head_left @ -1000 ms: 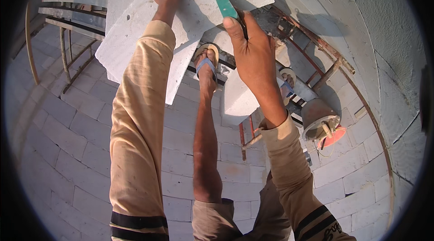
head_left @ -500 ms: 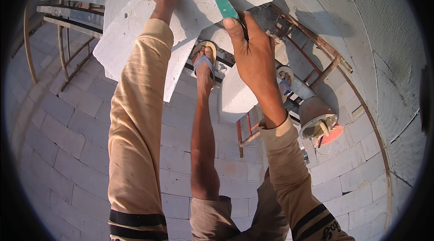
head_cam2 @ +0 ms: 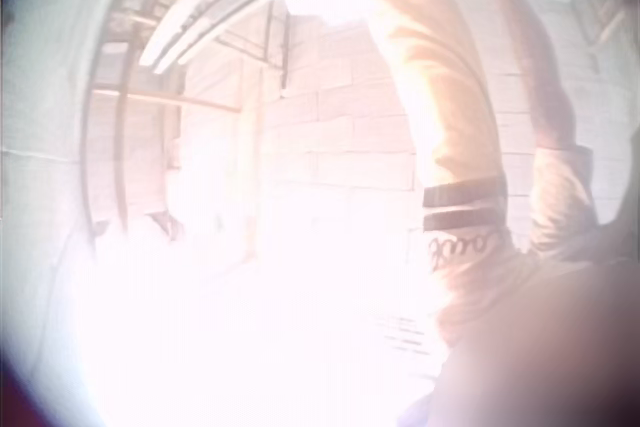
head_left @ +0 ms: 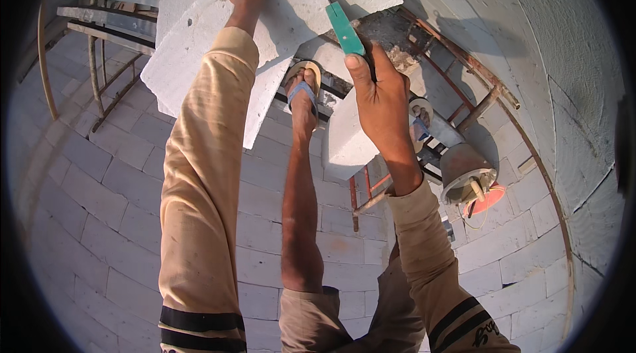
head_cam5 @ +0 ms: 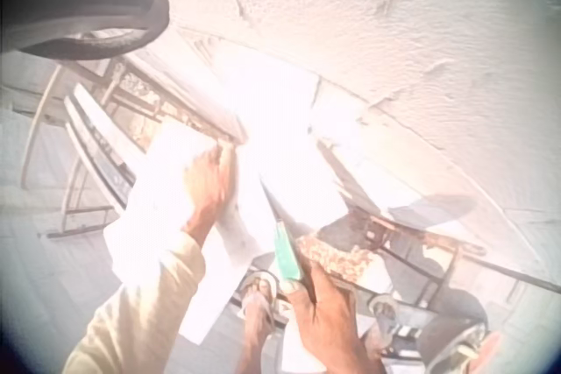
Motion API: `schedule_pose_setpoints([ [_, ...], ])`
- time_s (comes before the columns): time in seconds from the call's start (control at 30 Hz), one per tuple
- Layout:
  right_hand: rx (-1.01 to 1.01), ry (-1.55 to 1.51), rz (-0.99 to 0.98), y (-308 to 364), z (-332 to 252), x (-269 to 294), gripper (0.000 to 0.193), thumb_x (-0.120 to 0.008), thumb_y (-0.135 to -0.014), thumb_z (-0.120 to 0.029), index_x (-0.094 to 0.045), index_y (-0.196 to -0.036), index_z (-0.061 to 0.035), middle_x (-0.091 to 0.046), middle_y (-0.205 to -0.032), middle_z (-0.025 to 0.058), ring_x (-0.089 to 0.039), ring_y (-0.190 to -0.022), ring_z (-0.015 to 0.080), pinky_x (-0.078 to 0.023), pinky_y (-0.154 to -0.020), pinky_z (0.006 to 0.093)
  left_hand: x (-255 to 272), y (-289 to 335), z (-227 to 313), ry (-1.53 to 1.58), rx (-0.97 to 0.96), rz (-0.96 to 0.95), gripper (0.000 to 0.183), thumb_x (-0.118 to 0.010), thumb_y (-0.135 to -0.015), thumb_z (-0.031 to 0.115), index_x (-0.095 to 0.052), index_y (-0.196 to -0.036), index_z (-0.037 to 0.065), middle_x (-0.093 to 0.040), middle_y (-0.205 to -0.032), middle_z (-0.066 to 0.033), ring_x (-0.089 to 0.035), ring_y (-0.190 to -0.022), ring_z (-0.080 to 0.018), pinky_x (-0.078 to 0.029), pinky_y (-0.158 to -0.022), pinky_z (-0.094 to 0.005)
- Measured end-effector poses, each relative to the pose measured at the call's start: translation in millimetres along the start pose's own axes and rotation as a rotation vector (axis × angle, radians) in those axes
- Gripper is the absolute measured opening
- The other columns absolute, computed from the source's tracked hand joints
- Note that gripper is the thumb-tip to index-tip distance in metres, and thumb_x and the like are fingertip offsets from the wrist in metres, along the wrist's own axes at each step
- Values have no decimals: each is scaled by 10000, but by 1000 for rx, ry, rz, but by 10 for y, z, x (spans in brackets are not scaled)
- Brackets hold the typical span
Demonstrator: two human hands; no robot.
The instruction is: The person measures and cuts an aerated concrete block with a hand saw, applies mortar to the block, places it on a wall, and secures it with nails using a hammer. The person handles the block, mortar, and tools throughout the process.
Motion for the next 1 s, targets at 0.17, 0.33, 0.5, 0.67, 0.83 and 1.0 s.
schedule_pose_setpoints([
  [0.17, -16, 48, 43, 1491, -134, 539, 601, -531, -1063, -490, -592, -1381, 17, -554, -1425, 311, -476, -1391, 462, -422, -1107, 473, 65, 32, 80, 180, 70, -69, 625, -402, -1049, 539, -719, -1211, 25, -725, -1138, -248, -659, -1094, -453, -476, -990, -512],
  [0.33, -41, -25, 10, 1293, -55, 443, 604, -532, -1060, -503, -579, -1384, 4, -593, -1305, 284, -515, -1247, 413, -392, -1112, 469, -14, 38, -3, -57, 25, -25, 573, -411, -1045, 513, -718, -1164, 44, -727, -1104, -237, -660, -1068, -432, -464, -975, -539],
  [0.5, 50, -12, 25, 144, 178, 52, 604, -527, -1075, -510, -584, -1262, 62, -557, -748, 68, -456, -678, 127, -456, -644, 340, -42, 56, -6, -67, -33, 77, 562, -408, -1047, 505, -714, -1167, 49, -722, -1110, -244, -652, -1087, -432, -455, -985, -539],
  [0.67, 4, 38, 61, 1436, -54, 500, 650, -519, -1050, -552, -594, -1373, 7, -642, -1229, 284, -646, -1128, 433, -519, -986, 479, 70, 24, 70, 137, 45, -71, 564, -397, -1047, 489, -723, -1065, 29, -718, -1016, -260, -661, -1006, -459, -474, -931, -539],
  [0.83, -26, 46, 44, 1393, 56, 472, 696, -532, -1043, -555, -586, -1377, 53, -577, -1345, 311, -672, -1071, 358, -544, -882, 438, 66, 74, 101, -20, -58, 103, 573, -389, -1045, 482, -715, -979, 15, -712, -950, -274, -670, -940, -478, -494, -877, -544],
  [1.0, 126, -77, 65, 273, 355, 20, 537, -649, -1035, -369, -574, -1329, 74, -729, -989, 147, -684, -781, 230, -533, -719, 351, 33, 56, 57, 52, 44, -78, 551, -417, -1041, 480, -724, -1011, 24, -718, -1037, -275, -666, -1009, -476, -479, -935, -545],
])
Point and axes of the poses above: each hand's wrist, its own y-axis away from the middle knuckle, its own x-axis out of the back of the hand, z = x × y, the point moved 1 cm from there along -y, towards the middle knuckle
